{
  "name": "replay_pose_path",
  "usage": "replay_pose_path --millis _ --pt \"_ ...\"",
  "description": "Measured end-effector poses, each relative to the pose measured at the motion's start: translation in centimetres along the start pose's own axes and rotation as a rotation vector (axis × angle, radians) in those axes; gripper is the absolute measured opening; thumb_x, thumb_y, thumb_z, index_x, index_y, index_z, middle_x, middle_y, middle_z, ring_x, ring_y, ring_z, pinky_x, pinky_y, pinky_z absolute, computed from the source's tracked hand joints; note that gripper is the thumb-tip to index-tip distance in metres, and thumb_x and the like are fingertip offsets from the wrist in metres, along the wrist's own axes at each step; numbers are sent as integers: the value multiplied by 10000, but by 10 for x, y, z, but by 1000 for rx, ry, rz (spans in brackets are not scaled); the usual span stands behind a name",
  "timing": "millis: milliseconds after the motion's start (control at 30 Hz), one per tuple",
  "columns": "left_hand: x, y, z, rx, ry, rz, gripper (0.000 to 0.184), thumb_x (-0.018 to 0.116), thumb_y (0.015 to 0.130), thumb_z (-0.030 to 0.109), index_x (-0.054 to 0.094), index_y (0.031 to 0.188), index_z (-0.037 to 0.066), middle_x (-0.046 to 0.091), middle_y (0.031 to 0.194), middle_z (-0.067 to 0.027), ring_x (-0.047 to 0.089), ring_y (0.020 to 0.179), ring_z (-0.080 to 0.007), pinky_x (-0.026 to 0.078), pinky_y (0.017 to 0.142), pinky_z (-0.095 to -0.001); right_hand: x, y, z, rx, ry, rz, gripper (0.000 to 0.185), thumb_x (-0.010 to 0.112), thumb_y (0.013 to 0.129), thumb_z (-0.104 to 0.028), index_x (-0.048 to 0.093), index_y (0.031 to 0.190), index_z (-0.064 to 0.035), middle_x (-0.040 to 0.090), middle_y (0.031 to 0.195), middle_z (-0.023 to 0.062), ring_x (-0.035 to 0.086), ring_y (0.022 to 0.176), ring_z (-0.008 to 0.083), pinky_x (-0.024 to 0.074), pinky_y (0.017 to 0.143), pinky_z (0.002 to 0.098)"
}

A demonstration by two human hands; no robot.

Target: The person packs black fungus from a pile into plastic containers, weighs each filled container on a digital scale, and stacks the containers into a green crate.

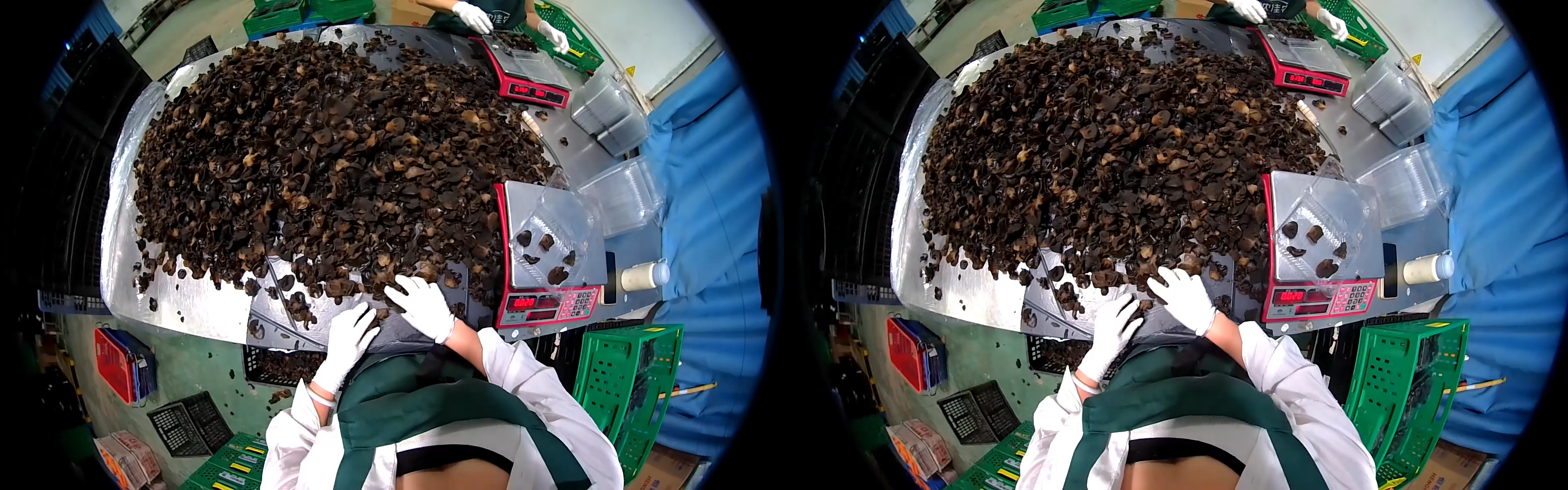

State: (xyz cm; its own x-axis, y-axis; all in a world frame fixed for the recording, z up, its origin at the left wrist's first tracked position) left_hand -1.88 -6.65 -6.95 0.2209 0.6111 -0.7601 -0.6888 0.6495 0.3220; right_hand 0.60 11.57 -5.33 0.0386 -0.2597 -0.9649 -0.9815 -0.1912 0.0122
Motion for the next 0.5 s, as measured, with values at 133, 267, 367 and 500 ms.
replay_pose_path --millis 133,267,367,500 --pt "1 6 -9 -131 -76 88 315 727 766 176 652 1047 54 621 1104 -127 578 1000 -309 472 855 -387 -5 4 24 35 294 241 429 637 712 -80 595 1133 -151 562 1154 52 582 977 259 511 791 360" --pt "-6 14 -20 -325 -362 171 248 691 779 80 645 1019 38 633 1042 -125 597 999 -283 467 886 -349 -10 7 48 221 779 271 321 596 764 -16 571 1084 -27 605 1027 99 596 963 220 473 842 311" --pt "-11 20 -12 -797 -1064 245 201 602 894 164 628 1051 41 636 991 -53 606 891 -176 476 829 -305 -6 5 58 573 1605 185 240 579 852 -43 580 1092 -48 626 1094 68 591 978 179 465 834 295" --pt "12 32 -3 -905 -1976 233 384 483 964 343 535 1222 62 601 1198 -117 592 1032 -266 492 875 -414 -25 -8 50 820 2073 173 314 529 911 -129 532 1221 -77 583 1261 80 566 1109 218 499 808 340"
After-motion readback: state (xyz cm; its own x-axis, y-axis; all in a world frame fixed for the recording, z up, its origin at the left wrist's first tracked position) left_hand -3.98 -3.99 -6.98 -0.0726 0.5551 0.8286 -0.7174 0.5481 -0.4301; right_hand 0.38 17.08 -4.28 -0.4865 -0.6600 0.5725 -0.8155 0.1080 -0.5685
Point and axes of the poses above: each hand's wrist, its own y-axis towards the middle knuckle, its own x-axis out of the palm, z = x × y, the point moved 4 cm from there along y, towards the middle knuckle
